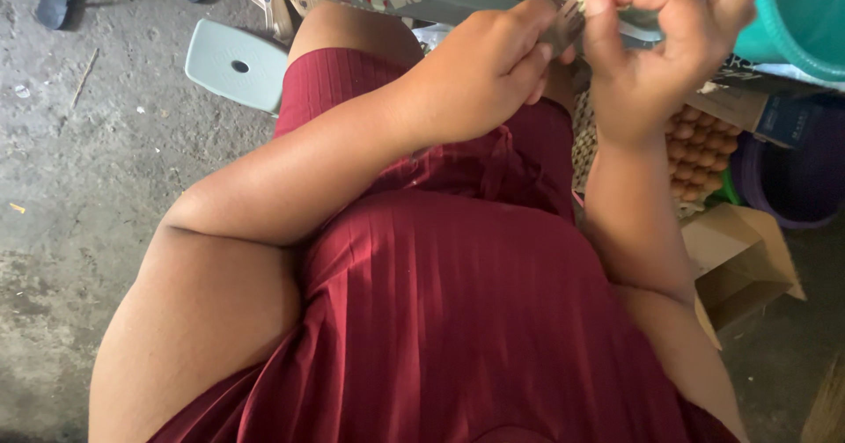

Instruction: The person sits on the floor and repeatedly takes small portions of dough from a bowl, rolls them into balls, and presses them with a fork to create ridges. The shaped pieces are placed onto a metal tray.

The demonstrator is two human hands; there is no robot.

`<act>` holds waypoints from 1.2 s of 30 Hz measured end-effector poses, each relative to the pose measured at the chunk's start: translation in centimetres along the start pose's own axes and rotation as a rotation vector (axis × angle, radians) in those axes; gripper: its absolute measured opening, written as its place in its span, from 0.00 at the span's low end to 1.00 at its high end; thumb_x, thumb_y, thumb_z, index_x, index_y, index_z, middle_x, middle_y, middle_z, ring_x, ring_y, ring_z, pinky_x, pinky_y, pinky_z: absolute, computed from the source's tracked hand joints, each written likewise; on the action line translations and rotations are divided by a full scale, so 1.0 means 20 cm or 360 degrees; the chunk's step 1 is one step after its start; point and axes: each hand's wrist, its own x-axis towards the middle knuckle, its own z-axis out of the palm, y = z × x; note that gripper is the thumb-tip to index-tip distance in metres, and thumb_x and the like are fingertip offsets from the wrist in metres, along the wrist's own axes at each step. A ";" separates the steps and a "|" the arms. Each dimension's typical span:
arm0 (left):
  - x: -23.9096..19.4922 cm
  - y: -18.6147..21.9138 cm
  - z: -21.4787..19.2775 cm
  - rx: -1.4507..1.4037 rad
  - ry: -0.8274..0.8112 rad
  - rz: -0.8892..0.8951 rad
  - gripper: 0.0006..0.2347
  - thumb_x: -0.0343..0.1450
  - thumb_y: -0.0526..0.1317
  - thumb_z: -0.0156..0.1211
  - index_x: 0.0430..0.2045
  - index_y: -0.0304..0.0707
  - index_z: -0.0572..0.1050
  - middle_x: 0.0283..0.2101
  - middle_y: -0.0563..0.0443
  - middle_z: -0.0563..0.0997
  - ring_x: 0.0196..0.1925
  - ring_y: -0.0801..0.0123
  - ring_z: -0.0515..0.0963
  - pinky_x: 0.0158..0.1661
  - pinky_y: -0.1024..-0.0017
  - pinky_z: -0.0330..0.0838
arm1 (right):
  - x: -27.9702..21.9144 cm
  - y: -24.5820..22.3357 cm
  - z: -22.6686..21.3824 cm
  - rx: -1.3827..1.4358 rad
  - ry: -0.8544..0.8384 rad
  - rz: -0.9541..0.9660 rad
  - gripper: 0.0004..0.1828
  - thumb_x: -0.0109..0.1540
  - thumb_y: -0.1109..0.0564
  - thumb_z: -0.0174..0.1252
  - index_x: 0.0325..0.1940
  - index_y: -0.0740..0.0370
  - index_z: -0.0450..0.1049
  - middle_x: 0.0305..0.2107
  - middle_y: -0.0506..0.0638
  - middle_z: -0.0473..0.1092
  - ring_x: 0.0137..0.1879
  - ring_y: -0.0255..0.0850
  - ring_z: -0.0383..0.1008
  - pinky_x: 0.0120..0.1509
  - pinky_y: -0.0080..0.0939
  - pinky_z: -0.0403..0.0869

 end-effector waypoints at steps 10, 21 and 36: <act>0.00 0.00 -0.02 -0.0062 -0.0023 0.0013 0.06 0.77 0.31 0.46 0.41 0.33 0.73 0.23 0.50 0.79 0.26 0.64 0.82 0.33 0.67 0.75 | -0.01 0.02 0.00 0.0722 -0.0043 0.0565 0.13 0.66 0.50 0.64 0.37 0.63 0.76 0.48 0.49 0.63 0.56 0.42 0.65 0.63 0.44 0.65; 0.01 0.00 -0.01 -0.0041 0.0011 0.0014 0.06 0.76 0.31 0.46 0.41 0.33 0.73 0.23 0.50 0.79 0.27 0.64 0.83 0.33 0.67 0.76 | 0.01 0.06 0.01 0.0231 0.0012 0.0119 0.15 0.64 0.53 0.76 0.34 0.62 0.77 0.46 0.48 0.58 0.53 0.41 0.62 0.57 0.44 0.64; 0.01 -0.01 -0.02 0.0014 0.0020 0.0022 0.06 0.76 0.31 0.47 0.41 0.32 0.73 0.23 0.49 0.80 0.27 0.63 0.83 0.34 0.67 0.76 | 0.06 -0.03 0.02 0.0243 0.0029 0.0018 0.19 0.63 0.47 0.74 0.45 0.61 0.76 0.45 0.49 0.62 0.53 0.41 0.65 0.59 0.44 0.65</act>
